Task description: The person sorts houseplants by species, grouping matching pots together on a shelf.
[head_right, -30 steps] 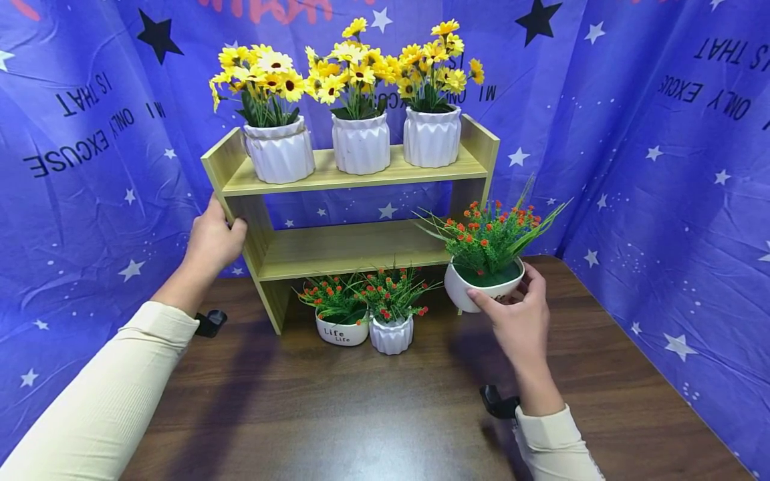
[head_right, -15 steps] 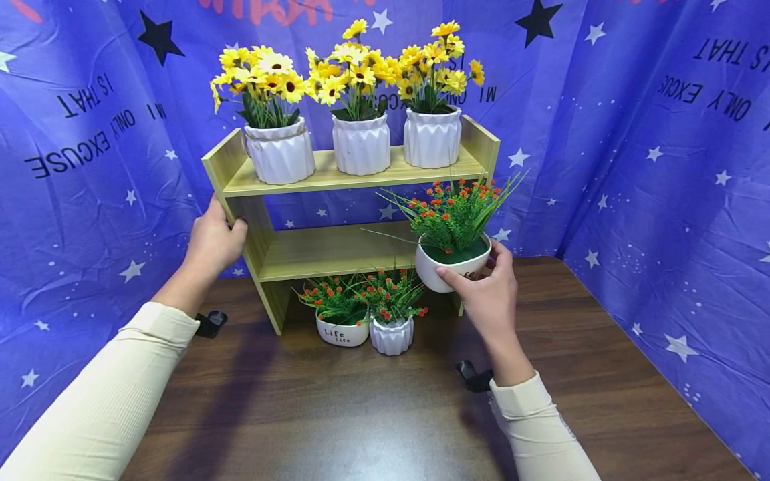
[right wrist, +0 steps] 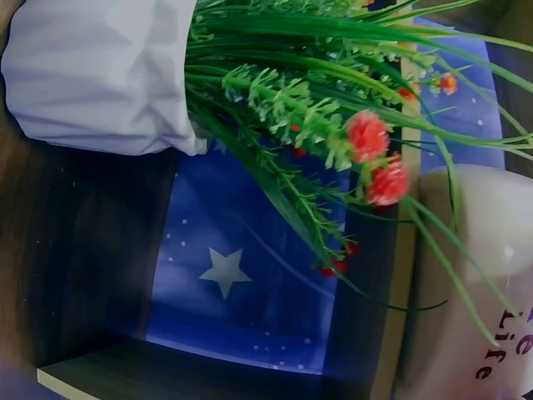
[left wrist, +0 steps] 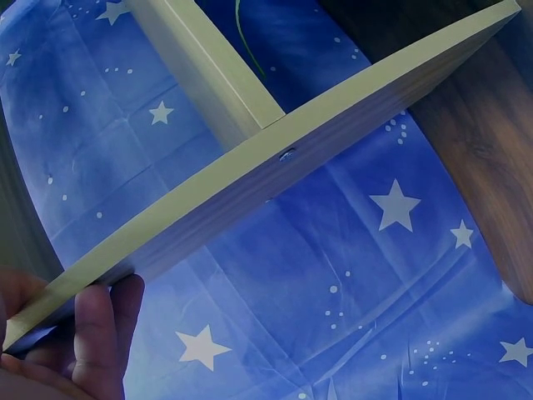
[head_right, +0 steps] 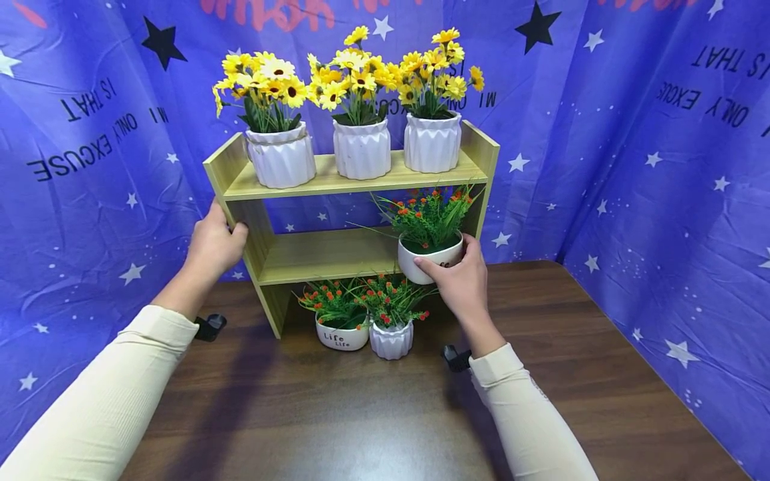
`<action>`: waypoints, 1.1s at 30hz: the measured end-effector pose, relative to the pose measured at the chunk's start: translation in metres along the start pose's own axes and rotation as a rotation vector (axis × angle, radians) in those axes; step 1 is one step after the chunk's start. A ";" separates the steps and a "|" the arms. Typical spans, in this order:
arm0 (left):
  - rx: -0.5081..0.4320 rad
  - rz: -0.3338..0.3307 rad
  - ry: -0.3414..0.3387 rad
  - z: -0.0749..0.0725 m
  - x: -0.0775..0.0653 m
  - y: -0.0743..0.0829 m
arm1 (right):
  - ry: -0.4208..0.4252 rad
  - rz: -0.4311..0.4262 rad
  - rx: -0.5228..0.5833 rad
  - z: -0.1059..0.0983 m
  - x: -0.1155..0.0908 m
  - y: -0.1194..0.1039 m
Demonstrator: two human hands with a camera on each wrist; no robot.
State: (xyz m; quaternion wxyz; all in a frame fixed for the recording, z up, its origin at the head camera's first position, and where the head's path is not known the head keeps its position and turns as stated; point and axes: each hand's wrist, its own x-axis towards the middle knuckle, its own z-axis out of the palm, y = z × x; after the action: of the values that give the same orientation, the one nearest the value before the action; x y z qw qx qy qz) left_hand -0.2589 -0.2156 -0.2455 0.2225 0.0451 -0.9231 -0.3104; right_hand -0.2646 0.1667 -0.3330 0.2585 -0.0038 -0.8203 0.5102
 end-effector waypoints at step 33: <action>0.007 0.015 0.007 -0.001 0.000 -0.001 | -0.185 -0.007 -0.268 0.010 0.051 -0.008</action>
State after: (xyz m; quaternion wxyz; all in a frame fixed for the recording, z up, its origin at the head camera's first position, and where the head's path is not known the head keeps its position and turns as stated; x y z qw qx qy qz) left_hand -0.2585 -0.2170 -0.2448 0.2279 0.0399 -0.9237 -0.3054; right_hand -0.3112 0.1683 -0.3087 0.1806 0.0115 -0.9014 0.3933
